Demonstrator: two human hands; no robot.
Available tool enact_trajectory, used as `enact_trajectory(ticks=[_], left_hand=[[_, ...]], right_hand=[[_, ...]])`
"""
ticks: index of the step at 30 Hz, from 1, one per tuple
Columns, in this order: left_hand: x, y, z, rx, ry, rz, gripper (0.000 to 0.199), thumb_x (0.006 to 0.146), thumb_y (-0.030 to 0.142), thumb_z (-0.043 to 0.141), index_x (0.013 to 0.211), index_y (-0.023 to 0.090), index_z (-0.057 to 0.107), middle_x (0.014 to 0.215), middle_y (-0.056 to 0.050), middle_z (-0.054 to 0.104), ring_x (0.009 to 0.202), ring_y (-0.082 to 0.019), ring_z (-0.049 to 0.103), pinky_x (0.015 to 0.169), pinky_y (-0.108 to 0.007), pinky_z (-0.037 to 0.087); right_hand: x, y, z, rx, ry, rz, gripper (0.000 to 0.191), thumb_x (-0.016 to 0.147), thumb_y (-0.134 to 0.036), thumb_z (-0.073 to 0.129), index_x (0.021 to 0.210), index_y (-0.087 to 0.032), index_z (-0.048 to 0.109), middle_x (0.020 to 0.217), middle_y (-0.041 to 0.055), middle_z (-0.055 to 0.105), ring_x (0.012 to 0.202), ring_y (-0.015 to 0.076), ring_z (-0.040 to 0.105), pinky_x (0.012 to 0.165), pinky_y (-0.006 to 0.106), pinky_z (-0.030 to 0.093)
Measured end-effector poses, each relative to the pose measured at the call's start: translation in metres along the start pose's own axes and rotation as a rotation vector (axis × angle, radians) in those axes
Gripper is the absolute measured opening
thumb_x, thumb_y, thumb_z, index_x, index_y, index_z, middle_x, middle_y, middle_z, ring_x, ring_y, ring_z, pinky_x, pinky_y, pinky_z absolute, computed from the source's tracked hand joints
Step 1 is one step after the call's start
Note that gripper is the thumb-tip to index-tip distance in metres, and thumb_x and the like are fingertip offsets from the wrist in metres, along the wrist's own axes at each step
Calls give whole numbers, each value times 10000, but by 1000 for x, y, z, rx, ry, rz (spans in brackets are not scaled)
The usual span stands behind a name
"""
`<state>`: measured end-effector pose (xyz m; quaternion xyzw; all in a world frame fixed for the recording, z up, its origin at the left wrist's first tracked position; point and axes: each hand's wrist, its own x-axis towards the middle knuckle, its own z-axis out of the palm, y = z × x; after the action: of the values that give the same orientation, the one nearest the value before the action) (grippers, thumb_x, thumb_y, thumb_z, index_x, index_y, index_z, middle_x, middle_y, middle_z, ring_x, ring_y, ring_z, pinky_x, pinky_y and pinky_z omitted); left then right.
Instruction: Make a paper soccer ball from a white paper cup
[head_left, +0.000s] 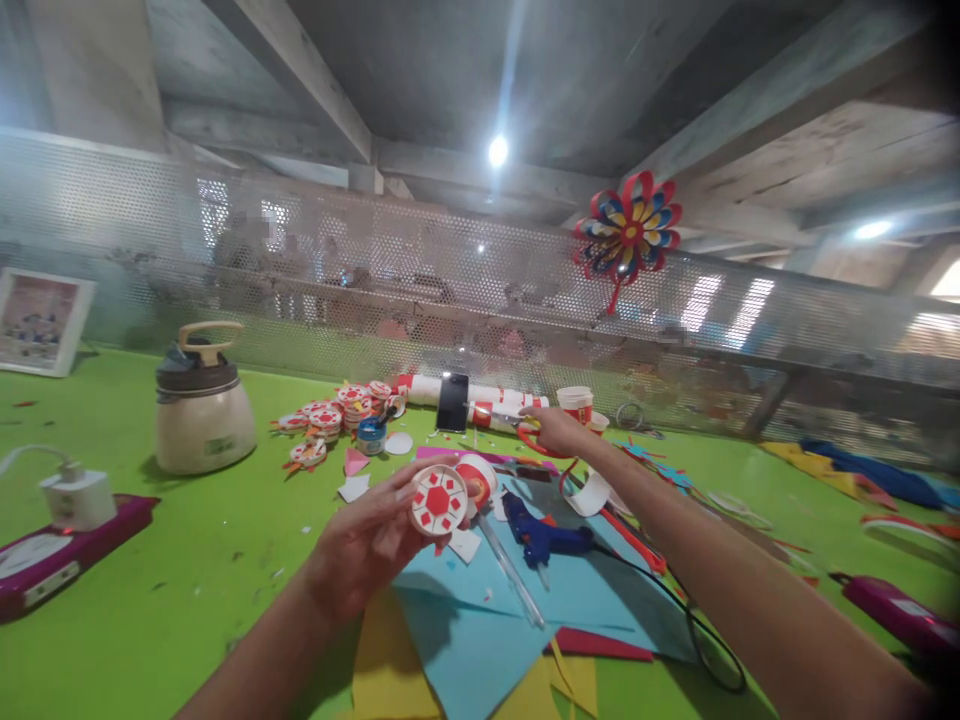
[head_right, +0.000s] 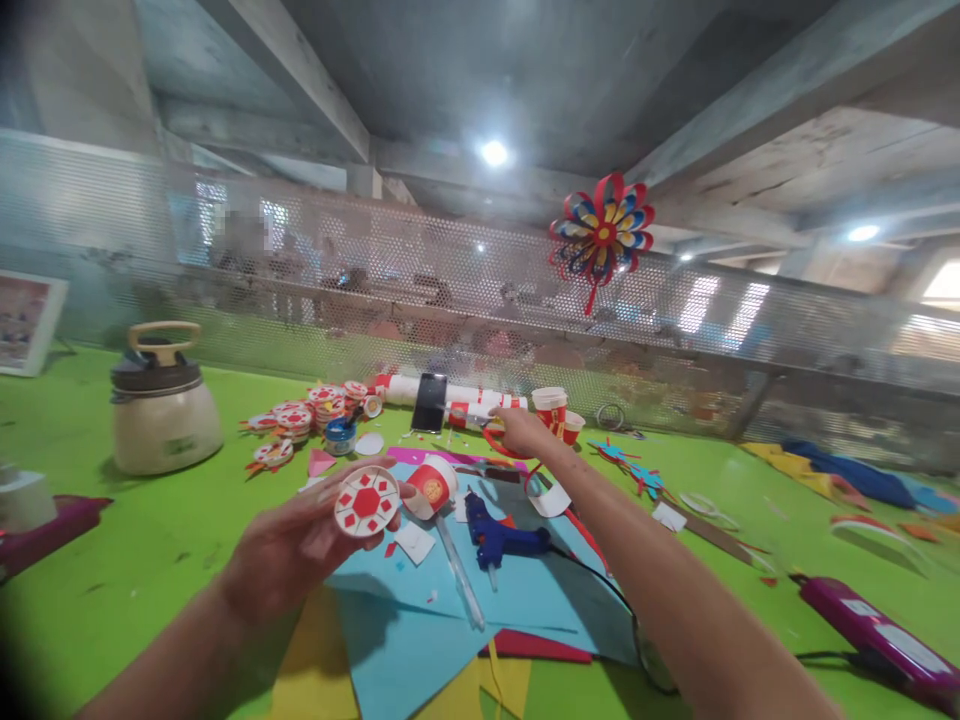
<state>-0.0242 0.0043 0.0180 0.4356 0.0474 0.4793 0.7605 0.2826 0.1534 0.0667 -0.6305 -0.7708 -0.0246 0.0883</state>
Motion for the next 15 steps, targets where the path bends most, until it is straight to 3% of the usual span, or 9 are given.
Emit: enact_trajectory(ticks=[5, 9, 11, 15], left_hand=[[3, -3, 4, 95, 39, 5, 396, 772, 239, 797, 1158, 165, 745, 1076, -121, 763, 962, -214, 714, 854, -257, 554], [6, -9, 2, 186, 111, 19, 470, 691, 263, 862, 1138, 185, 742, 1137, -132, 739, 988, -250, 701, 846, -303, 552], [8, -13, -1, 305, 156, 59, 492, 669, 276, 876, 1135, 206, 734, 1134, -126, 735, 993, -263, 695, 833, -319, 548], [14, -16, -2, 523, 209, 90, 514, 629, 288, 901, 1103, 204, 722, 1026, -115, 747, 896, -262, 711, 746, -326, 548]], right_hand=[[-28, 1, -37, 219, 154, 27, 323, 975, -337, 622, 1268, -201, 604, 1305, 92, 615, 1084, 241, 646, 901, 451, 558], [-79, -7, -62, 495, 154, -34, 359, 963, -331, 635, 1283, -179, 580, 1213, 85, 645, 1004, 227, 666, 846, 429, 572], [-109, -15, -65, 645, 124, -67, 478, 907, -313, 689, 1327, -157, 523, 989, 57, 678, 918, 207, 670, 828, 358, 562], [-158, -37, -45, 883, 88, -109, 470, 921, -485, 629, 1269, -182, 540, 920, 48, 627, 775, 164, 620, 707, 293, 533]])
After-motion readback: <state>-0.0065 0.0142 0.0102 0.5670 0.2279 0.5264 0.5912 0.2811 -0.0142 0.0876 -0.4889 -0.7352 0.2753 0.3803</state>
